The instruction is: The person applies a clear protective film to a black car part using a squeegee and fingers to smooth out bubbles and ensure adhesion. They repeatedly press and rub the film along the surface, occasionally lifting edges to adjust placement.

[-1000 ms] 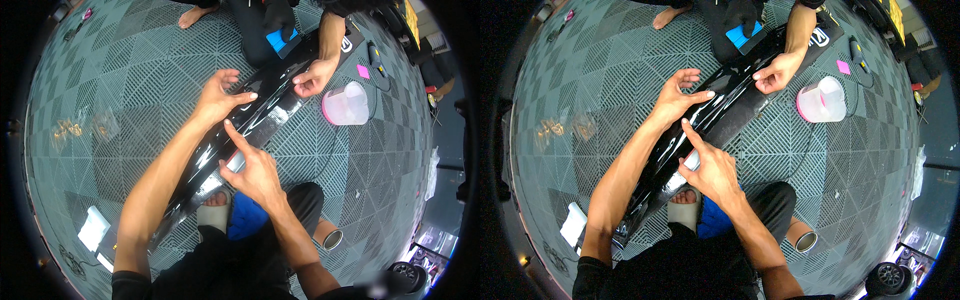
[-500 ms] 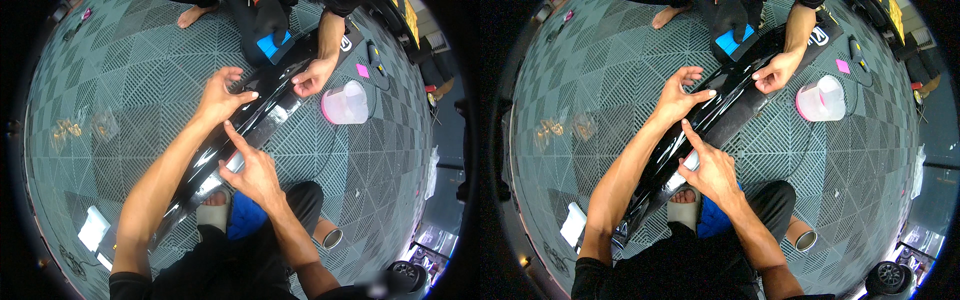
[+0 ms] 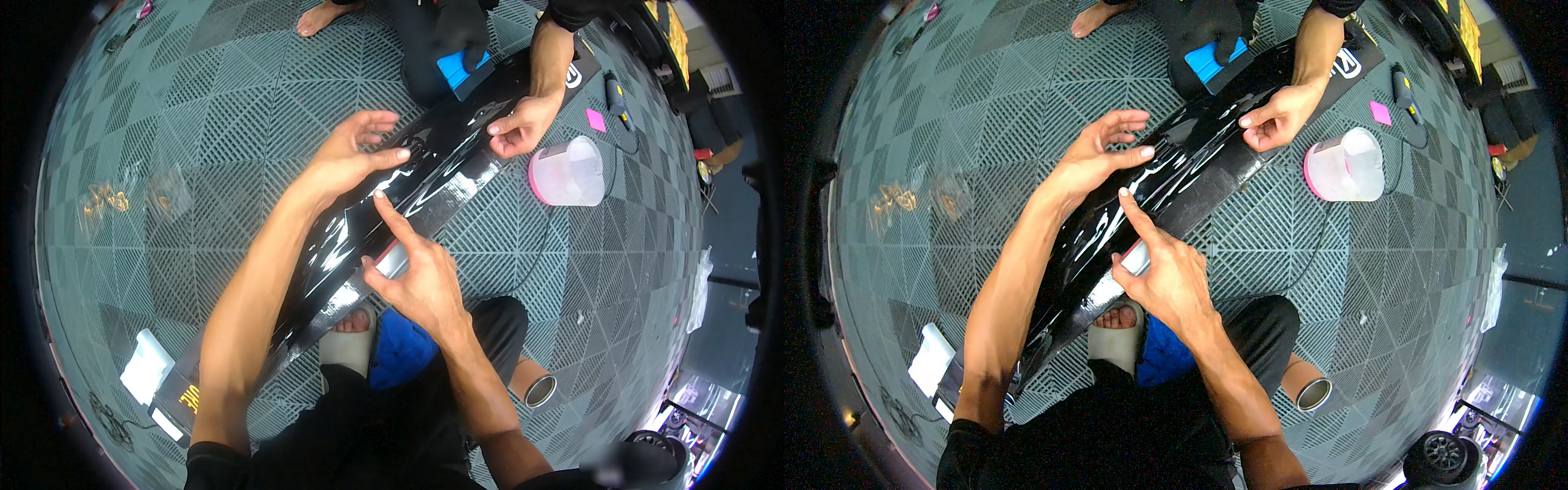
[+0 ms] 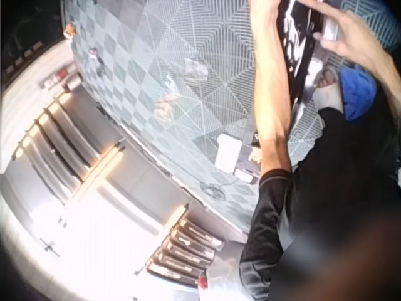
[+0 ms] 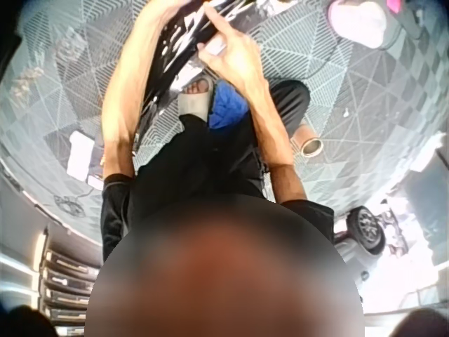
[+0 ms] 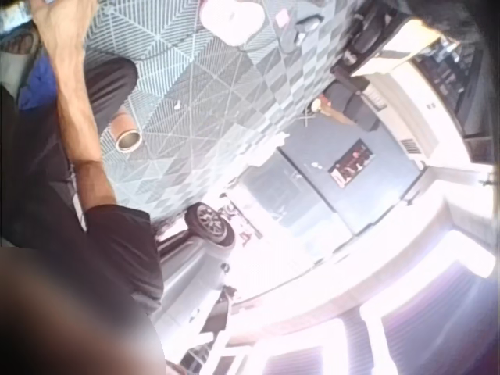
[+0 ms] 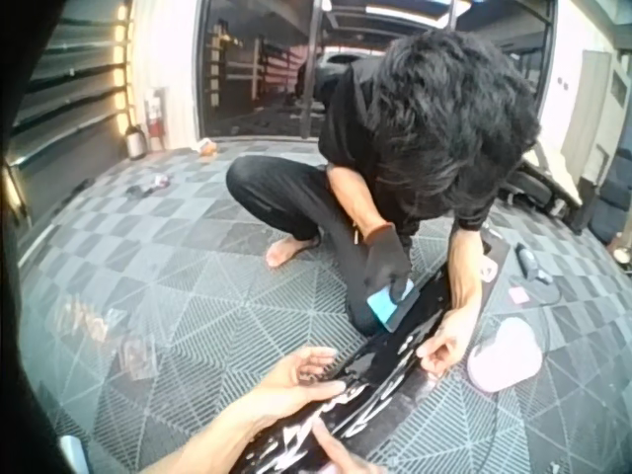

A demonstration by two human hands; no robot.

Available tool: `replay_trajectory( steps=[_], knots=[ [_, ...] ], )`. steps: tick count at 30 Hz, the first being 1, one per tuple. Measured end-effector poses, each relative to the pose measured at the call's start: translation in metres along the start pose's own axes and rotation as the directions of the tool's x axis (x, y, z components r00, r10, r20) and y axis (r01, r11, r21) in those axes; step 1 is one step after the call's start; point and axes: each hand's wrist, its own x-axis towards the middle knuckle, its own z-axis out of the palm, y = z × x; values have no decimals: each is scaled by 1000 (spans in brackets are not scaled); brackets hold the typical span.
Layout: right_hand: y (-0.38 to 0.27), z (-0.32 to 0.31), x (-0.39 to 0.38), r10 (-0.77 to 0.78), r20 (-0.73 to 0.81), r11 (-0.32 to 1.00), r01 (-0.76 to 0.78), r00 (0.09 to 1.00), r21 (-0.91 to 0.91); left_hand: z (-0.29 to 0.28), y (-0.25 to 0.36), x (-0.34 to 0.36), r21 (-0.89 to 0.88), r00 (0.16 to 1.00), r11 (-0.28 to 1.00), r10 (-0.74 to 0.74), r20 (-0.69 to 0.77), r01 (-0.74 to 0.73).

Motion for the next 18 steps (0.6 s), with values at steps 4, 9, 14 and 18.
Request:
replay_trajectory(
  steps=[4,9,14,18],
  knots=[
    [-2,-2,1,21,25,1000,-21,999,10,1,-6,-8,72,1000,997,22,-10,-21],
    [2,-2,1,-10,10,1000,10,1000,20,4,-4,-1,90,1000,996,-21,9,20],
    [12,3,-1,-79,10,985,76,997,155,3,-6,-4,50,1000,999,-6,22,5],
    [13,-14,-2,-19,-4,847,18,1000,531,4,-6,-9,4,996,997,75,37,-75]
  ],
)
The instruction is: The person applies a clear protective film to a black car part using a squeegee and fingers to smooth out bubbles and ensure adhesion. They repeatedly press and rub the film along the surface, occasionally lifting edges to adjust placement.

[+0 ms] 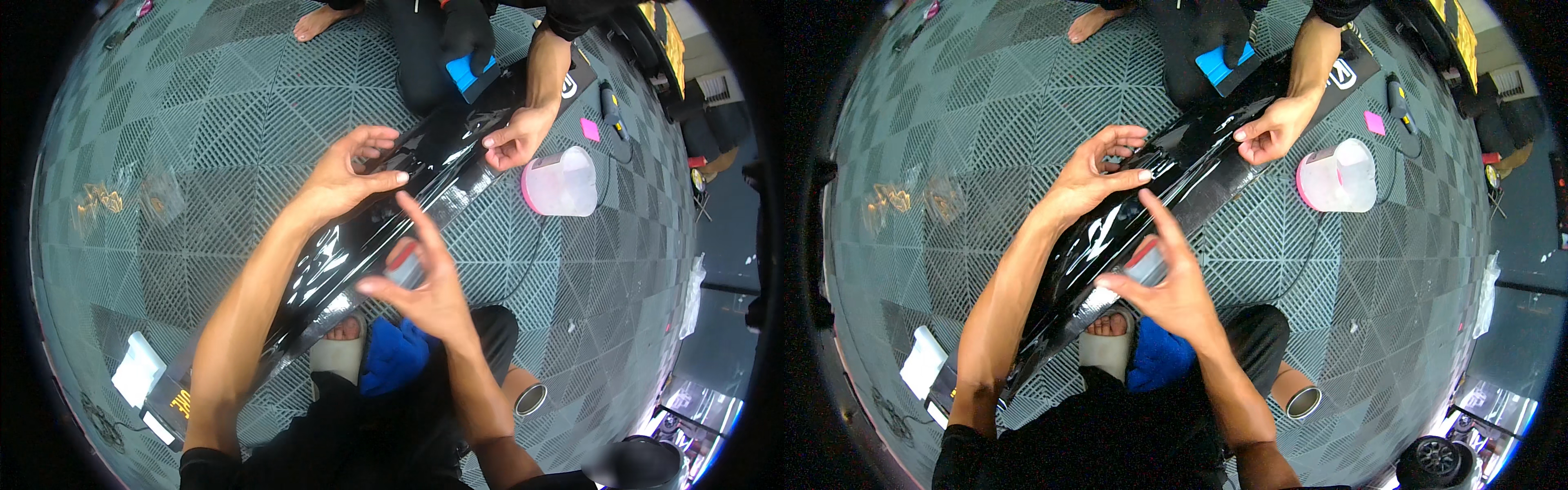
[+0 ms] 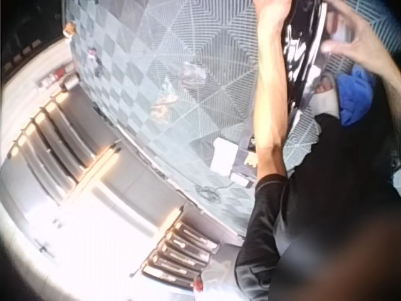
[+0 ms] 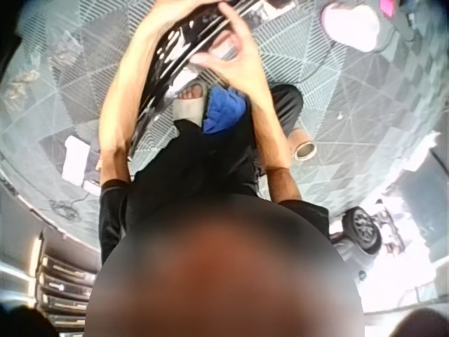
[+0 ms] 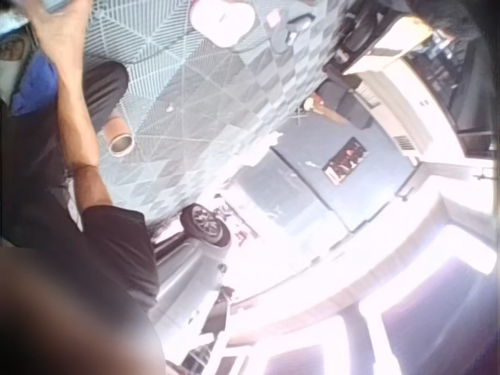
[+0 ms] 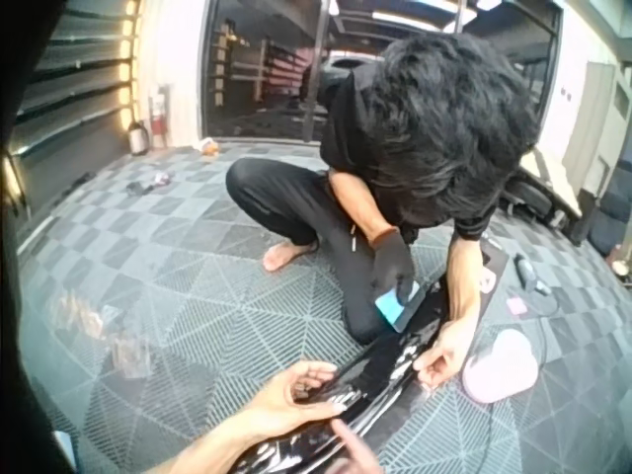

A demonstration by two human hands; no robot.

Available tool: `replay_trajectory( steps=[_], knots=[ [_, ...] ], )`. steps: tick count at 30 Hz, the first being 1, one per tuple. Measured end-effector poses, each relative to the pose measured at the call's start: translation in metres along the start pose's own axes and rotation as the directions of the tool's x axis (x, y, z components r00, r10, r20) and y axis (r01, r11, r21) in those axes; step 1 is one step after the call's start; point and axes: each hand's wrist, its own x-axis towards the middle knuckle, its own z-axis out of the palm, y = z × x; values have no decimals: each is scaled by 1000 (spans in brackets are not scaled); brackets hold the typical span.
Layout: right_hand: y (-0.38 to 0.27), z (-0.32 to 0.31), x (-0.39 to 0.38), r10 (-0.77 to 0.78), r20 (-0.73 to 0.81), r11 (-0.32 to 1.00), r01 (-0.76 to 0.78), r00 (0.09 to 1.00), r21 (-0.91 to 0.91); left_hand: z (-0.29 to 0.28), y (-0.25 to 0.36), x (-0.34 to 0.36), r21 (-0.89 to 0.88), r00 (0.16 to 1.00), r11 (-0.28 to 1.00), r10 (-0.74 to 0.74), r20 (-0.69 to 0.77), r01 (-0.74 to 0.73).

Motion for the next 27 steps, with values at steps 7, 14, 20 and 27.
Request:
replay_trajectory(
  steps=[7,14,20,27],
  knots=[
    [-26,-56,30,-75,-245,957,139,967,256,-1,1,-7,115,997,991,77,-23,-74],
    [-33,-70,82,-343,-108,939,337,933,-71,12,1,-17,291,957,953,162,-240,-88],
    [-34,-66,74,-143,-145,920,186,979,346,21,8,-13,218,968,975,11,-249,45],
    [-33,-73,78,-317,-129,925,336,940,178,31,16,-37,479,903,873,273,-331,-88]
  ],
)
